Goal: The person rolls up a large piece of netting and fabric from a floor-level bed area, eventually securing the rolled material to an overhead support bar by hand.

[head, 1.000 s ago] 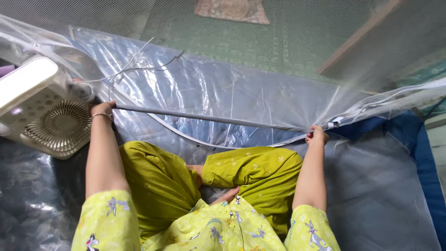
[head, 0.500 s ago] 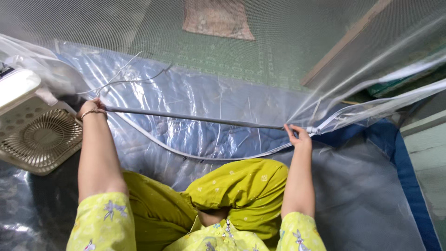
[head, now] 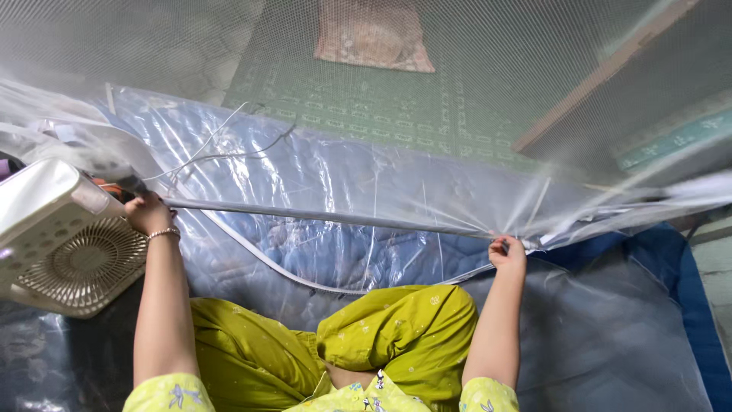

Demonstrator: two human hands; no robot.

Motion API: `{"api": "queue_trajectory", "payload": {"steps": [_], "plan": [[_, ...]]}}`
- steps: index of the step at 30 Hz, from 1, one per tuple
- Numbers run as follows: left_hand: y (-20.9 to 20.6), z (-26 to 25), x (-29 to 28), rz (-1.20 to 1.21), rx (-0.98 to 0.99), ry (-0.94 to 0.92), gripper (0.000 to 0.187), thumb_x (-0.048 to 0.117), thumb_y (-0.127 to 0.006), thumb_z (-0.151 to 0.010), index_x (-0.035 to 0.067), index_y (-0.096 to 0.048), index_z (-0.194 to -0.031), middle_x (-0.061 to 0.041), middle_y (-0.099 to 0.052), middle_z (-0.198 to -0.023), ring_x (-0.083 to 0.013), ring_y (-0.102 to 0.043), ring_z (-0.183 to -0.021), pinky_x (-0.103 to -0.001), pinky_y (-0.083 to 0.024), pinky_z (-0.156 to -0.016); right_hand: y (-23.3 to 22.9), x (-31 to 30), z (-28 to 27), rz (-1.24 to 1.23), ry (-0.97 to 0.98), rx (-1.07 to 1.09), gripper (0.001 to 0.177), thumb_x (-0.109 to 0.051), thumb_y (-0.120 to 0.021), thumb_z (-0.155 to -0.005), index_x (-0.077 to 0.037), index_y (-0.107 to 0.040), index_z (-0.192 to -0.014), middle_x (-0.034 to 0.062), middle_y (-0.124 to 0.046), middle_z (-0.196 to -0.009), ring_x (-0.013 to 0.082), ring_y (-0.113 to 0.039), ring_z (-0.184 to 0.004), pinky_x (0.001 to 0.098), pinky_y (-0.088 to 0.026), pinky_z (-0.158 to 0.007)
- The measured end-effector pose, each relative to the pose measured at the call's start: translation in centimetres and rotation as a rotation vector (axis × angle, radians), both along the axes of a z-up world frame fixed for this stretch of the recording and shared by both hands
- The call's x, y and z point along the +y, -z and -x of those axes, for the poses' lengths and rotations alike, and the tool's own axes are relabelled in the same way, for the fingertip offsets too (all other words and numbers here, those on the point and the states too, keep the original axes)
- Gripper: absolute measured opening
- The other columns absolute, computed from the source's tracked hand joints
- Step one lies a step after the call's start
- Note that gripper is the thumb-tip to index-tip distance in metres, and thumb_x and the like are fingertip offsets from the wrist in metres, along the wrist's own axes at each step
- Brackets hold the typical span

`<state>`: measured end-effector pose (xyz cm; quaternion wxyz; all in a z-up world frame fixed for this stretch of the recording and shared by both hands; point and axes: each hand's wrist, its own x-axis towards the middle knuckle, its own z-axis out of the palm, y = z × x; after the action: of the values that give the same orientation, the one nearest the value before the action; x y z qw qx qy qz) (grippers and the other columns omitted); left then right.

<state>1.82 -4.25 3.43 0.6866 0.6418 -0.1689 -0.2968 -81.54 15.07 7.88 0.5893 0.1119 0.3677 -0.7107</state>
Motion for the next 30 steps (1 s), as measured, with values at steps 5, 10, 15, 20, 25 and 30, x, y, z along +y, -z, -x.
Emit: {"api": "queue_trajectory", "payload": {"steps": [5,10,15,20,25,30], "plan": [[1.6,0.7,-1.8,0.316,0.939,0.069,0.018,0.006,-0.061,-0.097,0.001,-0.059,-0.08,-0.01,-0.063,-0.072,-0.0202,-0.062,-0.063,-0.036,-0.061,-0.072,-2.1,-0.7,-0.6,-0.001,0.29,-0.131,0.026,0.008,-0.052,-0.089,0.015,-0.06,-0.114,0.0267,-0.072,-0.108,0.0341,-0.076,-0.095,0.0404,-0.066,-0.08],[1.6,2.4,-2.5,0.466,1.025,0.116,0.007,-0.005,-0.063,-0.094,-0.002,-0.063,-0.088,-0.014,-0.07,-0.09,-0.0233,-0.07,-0.083,-0.042,-0.066,-0.094,-5.6,-2.4,-1.1,0.13,0.3,-0.012,0.023,0.019,-0.059,-0.084,0.014,-0.054,-0.106,0.0243,-0.065,-0.107,0.038,-0.073,-0.098,0.051,-0.061,-0.093],[-0.7,4.5,0.1,0.473,0.702,0.188,0.011,-0.002,-0.072,-0.093,0.002,-0.069,-0.103,-0.009,-0.075,-0.097,-0.0215,-0.076,-0.095,-0.037,-0.067,-0.091,-6.0,-2.6,-1.4,-0.125,0.394,0.589,0.021,0.016,-0.068,-0.081,0.01,-0.052,-0.094,0.0213,-0.071,-0.096,0.0348,-0.078,-0.081,0.0444,-0.065,-0.079],[-2.0,2.9,2.1,0.232,0.393,0.117,0.017,0.014,-0.078,-0.1,0.005,-0.066,-0.108,-0.002,-0.071,-0.091,-0.0119,-0.065,-0.072,-0.026,-0.055,-0.061,-6.1,-1.0,-0.1,-0.449,0.286,0.845,0.021,-0.001,-0.079,-0.087,-0.001,-0.059,-0.092,0.0129,-0.062,-0.082,0.0224,-0.058,-0.066,0.0306,-0.043,-0.049],[0.9,0.0,1.0,0.314,0.514,0.128,0.022,-0.004,-0.075,-0.096,0.002,-0.056,-0.105,-0.009,-0.07,-0.088,-0.0143,-0.065,-0.07,-0.025,-0.059,-0.06,-6.6,-1.0,1.9,-0.066,0.298,0.142,0.015,0.006,-0.069,-0.089,0.007,-0.062,-0.102,0.0238,-0.064,-0.098,0.0329,-0.065,-0.085,0.0341,-0.055,-0.066],[1.8,-0.6,-0.8,0.32,0.908,0.08,0.021,-0.015,-0.056,-0.092,-0.009,-0.06,-0.112,-0.019,-0.074,-0.099,-0.0283,-0.076,-0.093,-0.036,-0.066,-0.089,-7.4,-1.9,2.1,0.145,0.327,-0.093,0.02,0.013,-0.06,-0.091,0.016,-0.064,-0.11,0.0274,-0.067,-0.114,0.0419,-0.071,-0.103,0.0419,-0.064,-0.086]]}}
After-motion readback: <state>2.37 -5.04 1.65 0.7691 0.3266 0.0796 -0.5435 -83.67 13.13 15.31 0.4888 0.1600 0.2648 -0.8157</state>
